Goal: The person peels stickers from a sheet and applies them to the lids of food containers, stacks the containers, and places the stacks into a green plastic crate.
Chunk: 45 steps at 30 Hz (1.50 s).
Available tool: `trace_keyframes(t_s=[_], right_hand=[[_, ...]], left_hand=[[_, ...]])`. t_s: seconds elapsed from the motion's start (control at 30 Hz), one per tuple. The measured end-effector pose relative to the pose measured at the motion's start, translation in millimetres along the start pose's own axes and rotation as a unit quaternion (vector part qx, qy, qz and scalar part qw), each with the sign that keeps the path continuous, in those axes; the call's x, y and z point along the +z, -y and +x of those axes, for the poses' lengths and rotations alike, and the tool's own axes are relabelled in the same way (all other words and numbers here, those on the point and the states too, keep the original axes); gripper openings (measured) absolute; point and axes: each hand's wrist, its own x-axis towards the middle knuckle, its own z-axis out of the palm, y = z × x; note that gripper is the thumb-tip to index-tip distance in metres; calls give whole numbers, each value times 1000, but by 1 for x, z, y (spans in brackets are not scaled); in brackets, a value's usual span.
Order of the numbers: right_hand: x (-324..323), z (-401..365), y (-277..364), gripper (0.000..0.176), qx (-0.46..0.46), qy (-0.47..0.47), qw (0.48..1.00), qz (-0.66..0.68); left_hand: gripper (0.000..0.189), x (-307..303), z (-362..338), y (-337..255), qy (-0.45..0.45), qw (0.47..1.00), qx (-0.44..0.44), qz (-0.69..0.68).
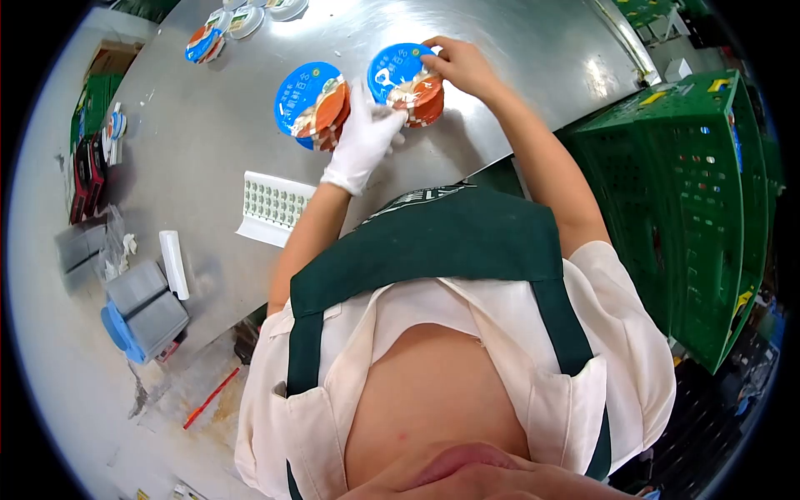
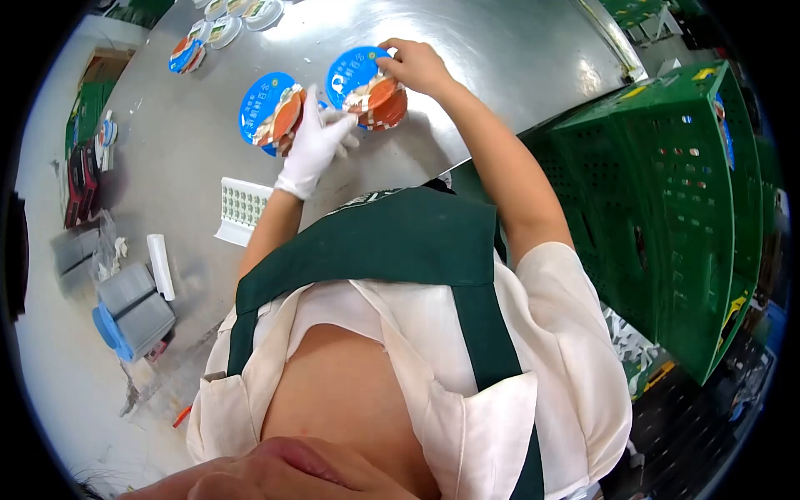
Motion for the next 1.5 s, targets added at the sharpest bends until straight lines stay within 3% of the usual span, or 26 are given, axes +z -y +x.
trace_keyframes(t_s=[0.07,0.13,0.17,0.2,0.23,0.3,0.37,0.47,0.53,0.57,0.63,0.73,0.83,0.87,0.9,0.93,0.97,1.0,1.03,1.07,1.17,1.23,1.3,1.37,1.43,1.5], right_hand=[[2,-5,-5,36,32,20,998,-50],[0,-8,-11,56,66,7,991,-118],[2,-8,-16,66,68,-4,990,-127],[6,-6,-19,78,120,25,992,-37],[14,-1,-25,90,169,51,983,53],[13,0,-23,108,247,225,924,188],[27,-11,-25,90,266,235,915,190],[48,-33,-25,54,280,136,842,440],[19,-71,-1,72,226,31,885,406],[-9,-94,20,79,222,8,902,370],[-55,-128,42,84,161,-77,940,290],[-166,-179,101,82,-12,-194,951,241],[-283,-230,143,80,-50,-293,949,109],[-318,-250,154,76,60,-304,947,87],[-356,-275,145,68,57,-304,951,26],[-377,-306,191,54,18,-304,952,30],[-372,-315,201,56,93,-409,908,2],[-433,-336,150,56,99,-317,931,150],[-437,-365,147,53,63,-281,951,116],[-460,-385,111,55,125,-286,941,135],[-489,-427,39,61,273,-256,894,246],[-486,-446,2,61,348,-231,847,329],[-482,-452,-27,60,395,-183,821,369],[-477,-448,-52,57,423,-122,806,395],[-463,-444,-88,53,444,-84,779,435],[-458,-433,-96,49,478,-66,763,431]], left_hand=[[89,-3,-19,15,-6,999,-35,-1],[89,-8,-28,30,15,998,-58,15],[94,-7,-29,38,24,987,-130,-90],[100,-6,-29,46,33,960,-201,-194],[100,-6,-21,58,43,960,-199,-191],[106,5,18,66,-17,871,-290,-397],[101,17,29,56,91,910,-233,-332],[72,41,40,65,42,924,-214,-313],[53,53,30,60,104,925,-118,-345],[47,63,10,32,64,934,-140,-323],[46,86,-13,-28,103,954,-97,-264],[39,130,-28,-131,256,949,103,-152],[39,194,-23,-238,343,909,230,-56],[40,224,-28,-271,358,889,284,-27],[40,255,-30,-295,371,866,336,1],[38,284,-16,-308,423,860,286,-10],[37,313,-1,-323,472,848,240,-25],[41,348,-1,-342,535,819,208,31],[46,380,-7,-352,594,782,168,89],[32,403,-2,-336,580,769,243,114],[38,493,11,-302,686,709,105,124],[49,520,4,-284,653,734,-38,185],[60,550,20,-264,657,696,-135,258],[69,552,15,-255,678,677,-150,242],[73,560,27,-248,642,636,-198,380],[79,549,30,-266,602,645,-102,460]])
